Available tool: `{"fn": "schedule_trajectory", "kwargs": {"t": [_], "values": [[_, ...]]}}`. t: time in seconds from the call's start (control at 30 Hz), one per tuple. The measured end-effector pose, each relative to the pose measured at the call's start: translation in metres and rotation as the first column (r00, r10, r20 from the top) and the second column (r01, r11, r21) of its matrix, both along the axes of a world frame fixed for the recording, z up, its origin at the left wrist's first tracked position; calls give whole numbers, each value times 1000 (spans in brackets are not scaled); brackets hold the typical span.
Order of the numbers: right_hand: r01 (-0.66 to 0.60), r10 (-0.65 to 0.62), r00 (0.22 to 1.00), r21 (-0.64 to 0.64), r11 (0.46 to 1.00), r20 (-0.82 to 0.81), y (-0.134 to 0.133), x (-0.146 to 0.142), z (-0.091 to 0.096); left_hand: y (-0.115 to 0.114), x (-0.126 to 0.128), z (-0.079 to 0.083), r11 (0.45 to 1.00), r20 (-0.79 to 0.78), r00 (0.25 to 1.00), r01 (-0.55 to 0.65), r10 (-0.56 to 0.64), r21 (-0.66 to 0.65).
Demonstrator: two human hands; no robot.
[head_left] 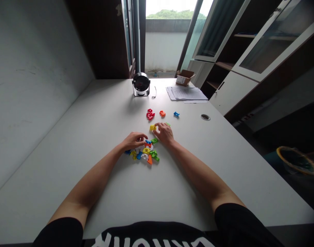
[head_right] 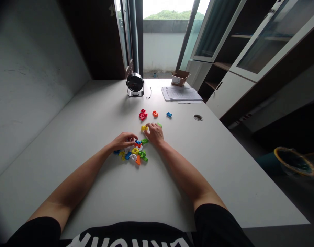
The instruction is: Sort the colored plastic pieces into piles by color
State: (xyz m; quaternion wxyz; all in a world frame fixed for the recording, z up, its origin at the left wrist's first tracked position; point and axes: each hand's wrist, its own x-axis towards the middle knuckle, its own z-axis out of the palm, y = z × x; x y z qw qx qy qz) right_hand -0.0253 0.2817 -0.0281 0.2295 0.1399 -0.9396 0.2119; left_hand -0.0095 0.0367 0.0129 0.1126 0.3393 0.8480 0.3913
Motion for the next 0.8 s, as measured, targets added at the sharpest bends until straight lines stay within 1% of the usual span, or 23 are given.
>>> {"fn": "schedule_trajectory", "kwargs": {"t": [0.17,0.3,0.37,0.43,0.57,0.67,0.8], "values": [[-8,9,1000,-51,999,14,-2,4,6,0,-1,-2,999,-41,998,35,-36,-23],[-56,56,998,-81,995,1,-4,7,10,0,-2,-4,1000,-25,1000,5,-5,-16],[-104,104,995,-85,991,0,-4,8,11,-1,-3,-5,999,2,999,-34,34,-11],[-168,169,986,-88,982,-1,-5,9,12,-1,-3,-7,995,26,995,-96,96,6],[-326,326,945,-83,942,-12,-8,12,15,-1,-5,-11,977,55,978,-203,199,72],[-414,416,909,-89,906,-2,-11,16,18,-1,-7,-12,968,81,972,-227,219,104],[-460,464,886,-88,883,25,-14,21,20,-1,-7,-15,961,101,969,-238,225,142]]}}
